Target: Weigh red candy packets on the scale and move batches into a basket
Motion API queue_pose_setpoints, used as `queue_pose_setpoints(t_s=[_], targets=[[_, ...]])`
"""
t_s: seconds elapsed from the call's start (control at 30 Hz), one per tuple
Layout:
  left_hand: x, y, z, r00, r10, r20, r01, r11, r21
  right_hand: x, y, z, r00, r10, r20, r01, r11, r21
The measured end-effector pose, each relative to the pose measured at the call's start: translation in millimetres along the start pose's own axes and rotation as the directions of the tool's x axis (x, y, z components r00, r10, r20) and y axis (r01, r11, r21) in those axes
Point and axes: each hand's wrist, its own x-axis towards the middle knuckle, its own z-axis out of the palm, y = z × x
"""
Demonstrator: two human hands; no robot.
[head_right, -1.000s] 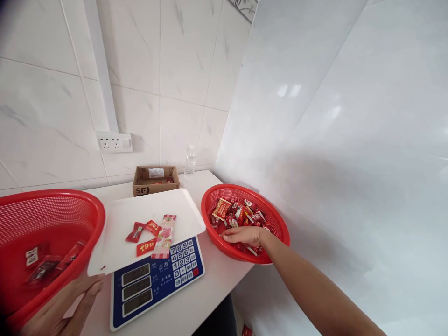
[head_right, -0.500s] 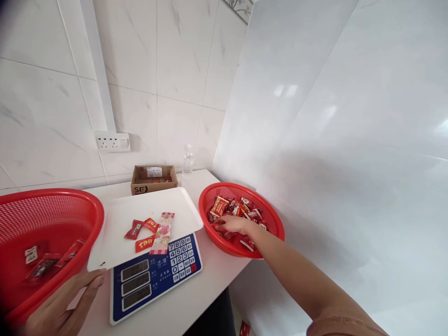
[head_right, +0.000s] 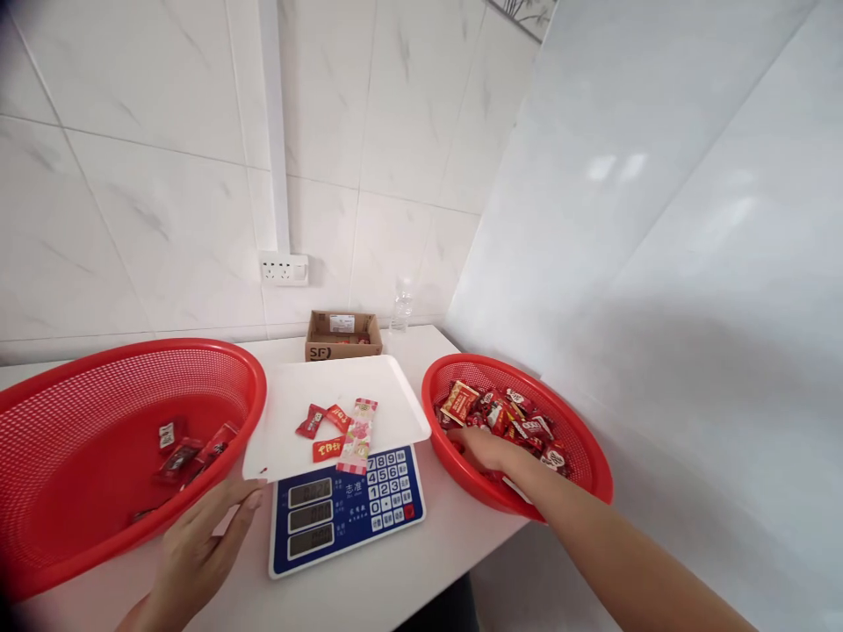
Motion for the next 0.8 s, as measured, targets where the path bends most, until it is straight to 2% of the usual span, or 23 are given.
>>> queue_pose_setpoints(t_s=[0.07, 0.17, 0.23, 0.3, 0.37, 0.4, 0.5, 0.57, 0.7, 0.8], targets=[[1, 1, -0.7, 1.000, 0.000, -0.003, 0.000, 1.000, 0.005, 1, 3, -14, 1.000, -0.014, -0.017, 0.013, 0.998, -0.056], [3, 2, -1.5, 1.000, -0.006, -0.007, 0.006, 1.000, 0.001, 2, 2, -37, 0.994, -0.035, -0.107, 0.024, 0.994, -0.103], [3, 3, -1.6, 1.000, -0.012, -0.008, 0.012, 1.000, -0.007, 1, -7, -48, 0.978, -0.050, -0.202, 0.033, 0.995, -0.089], [3, 3, -1.4, 1.000, -0.016, -0.002, 0.016, 1.000, -0.021, -2, -26, -52, 0.954, -0.110, -0.281, 0.110, 0.994, -0.016], [3, 4, -1.1, 1.000, -0.011, -0.001, 0.011, 0.999, -0.033, -4, -52, -46, 0.932, -0.225, -0.283, 0.259, 0.962, 0.087], [3, 4, -1.0, 1.000, -0.008, -0.004, 0.008, 0.999, -0.038, -5, -67, -39, 0.932, -0.280, -0.229, 0.313, 0.942, 0.121], [1, 3, -0.6, 1.000, -0.004, -0.005, 0.004, 0.999, -0.031, -2, -112, -13, 0.927, -0.358, -0.109, 0.372, 0.914, 0.161], [0, 1, -0.4, 1.000, -0.011, -0.001, 0.011, 1.000, -0.016, 2, -136, 6, 0.901, -0.431, -0.043, 0.433, 0.893, 0.122], [-3, -1, -0.2, 1.000, -0.024, -0.002, 0.024, 1.000, -0.007, 14, -163, 32, 0.863, -0.504, 0.034, 0.500, 0.862, 0.088], [-3, -1, 0.1, 1.000, -0.023, 0.001, 0.023, 0.999, -0.024, 20, -169, 37, 0.849, -0.527, 0.048, 0.525, 0.850, 0.046]])
